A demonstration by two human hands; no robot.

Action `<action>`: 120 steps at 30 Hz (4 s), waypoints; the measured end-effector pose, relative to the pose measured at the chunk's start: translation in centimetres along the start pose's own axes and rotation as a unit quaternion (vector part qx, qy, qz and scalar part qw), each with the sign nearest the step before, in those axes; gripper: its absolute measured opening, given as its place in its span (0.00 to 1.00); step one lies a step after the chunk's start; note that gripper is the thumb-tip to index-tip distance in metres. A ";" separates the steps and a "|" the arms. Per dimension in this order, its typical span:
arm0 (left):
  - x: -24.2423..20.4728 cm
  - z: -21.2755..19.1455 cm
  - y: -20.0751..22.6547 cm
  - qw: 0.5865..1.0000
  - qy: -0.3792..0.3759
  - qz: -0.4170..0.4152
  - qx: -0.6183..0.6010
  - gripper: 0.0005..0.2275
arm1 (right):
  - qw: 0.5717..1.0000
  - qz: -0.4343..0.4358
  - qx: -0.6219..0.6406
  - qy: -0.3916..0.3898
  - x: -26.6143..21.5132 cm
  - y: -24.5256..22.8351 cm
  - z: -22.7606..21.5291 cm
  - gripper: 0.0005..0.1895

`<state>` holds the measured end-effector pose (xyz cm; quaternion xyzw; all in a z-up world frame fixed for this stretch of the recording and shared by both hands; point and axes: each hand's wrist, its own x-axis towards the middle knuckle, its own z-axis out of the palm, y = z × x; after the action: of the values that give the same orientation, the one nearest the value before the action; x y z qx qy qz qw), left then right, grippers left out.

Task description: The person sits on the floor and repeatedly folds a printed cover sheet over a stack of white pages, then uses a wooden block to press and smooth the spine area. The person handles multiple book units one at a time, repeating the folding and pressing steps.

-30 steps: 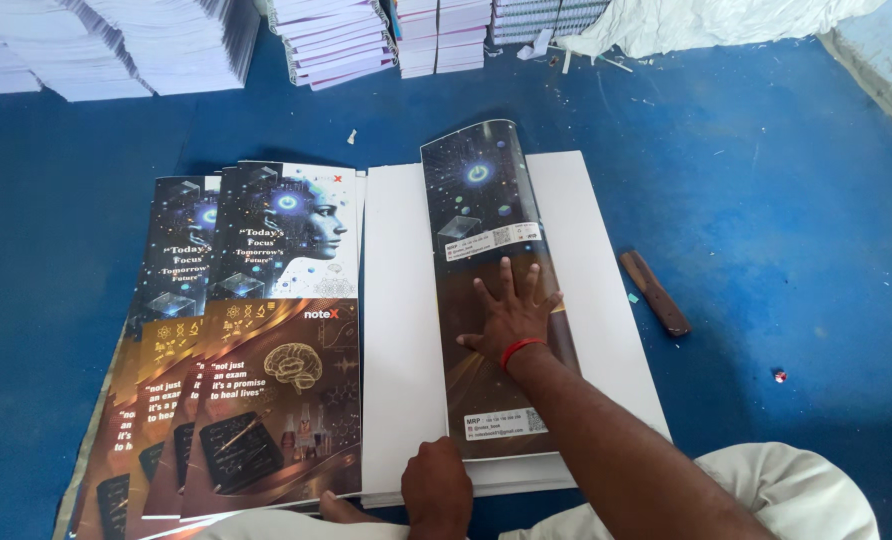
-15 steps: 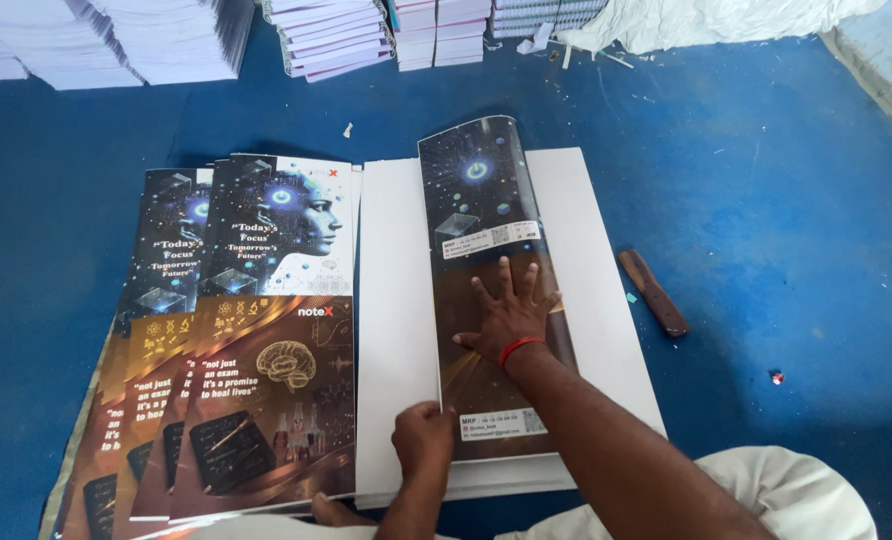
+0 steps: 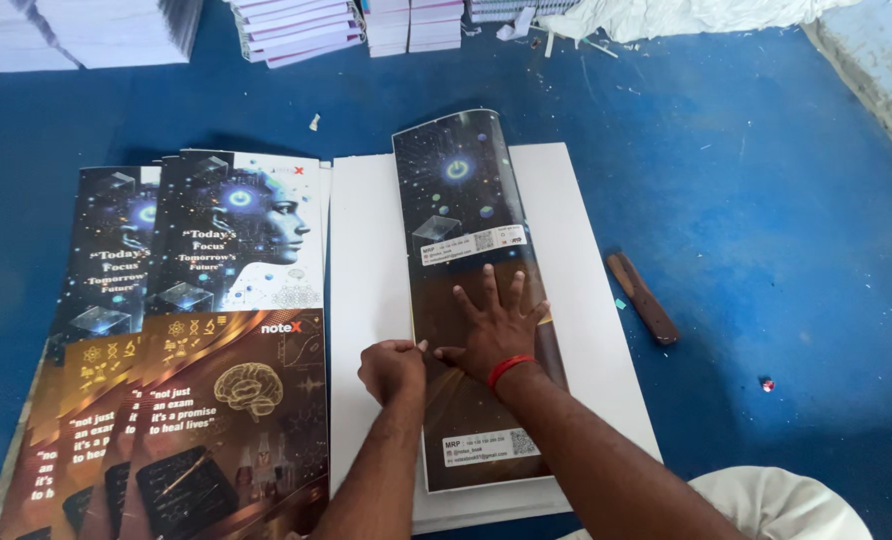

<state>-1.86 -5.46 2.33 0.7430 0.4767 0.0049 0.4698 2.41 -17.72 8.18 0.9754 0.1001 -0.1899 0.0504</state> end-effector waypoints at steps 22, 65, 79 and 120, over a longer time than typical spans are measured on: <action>1.6 -4.9 -1.1 0.988 -0.030 -0.016 0.148 0.08 | 0.990 -0.099 0.078 0.059 5.1 4.2 0.3 0.62; 4.5 -1.8 1.3 0.997 -0.002 0.046 -0.065 0.14 | 0.992 -0.024 0.122 0.018 4.3 2.2 0.0 0.65; 6.1 -1.3 2.7 1.000 0.015 -0.001 0.011 0.15 | 0.995 -0.018 0.091 0.038 4.3 1.0 0.3 0.66; 5.4 3.2 -0.4 0.807 -0.031 0.565 0.165 0.23 | 0.966 -0.222 0.003 0.131 4.7 -0.5 1.5 0.16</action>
<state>2.28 -3.81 -2.08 0.9473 -0.0491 0.1675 0.2687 5.97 -16.58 4.97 0.9453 0.3191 -0.0669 -0.0097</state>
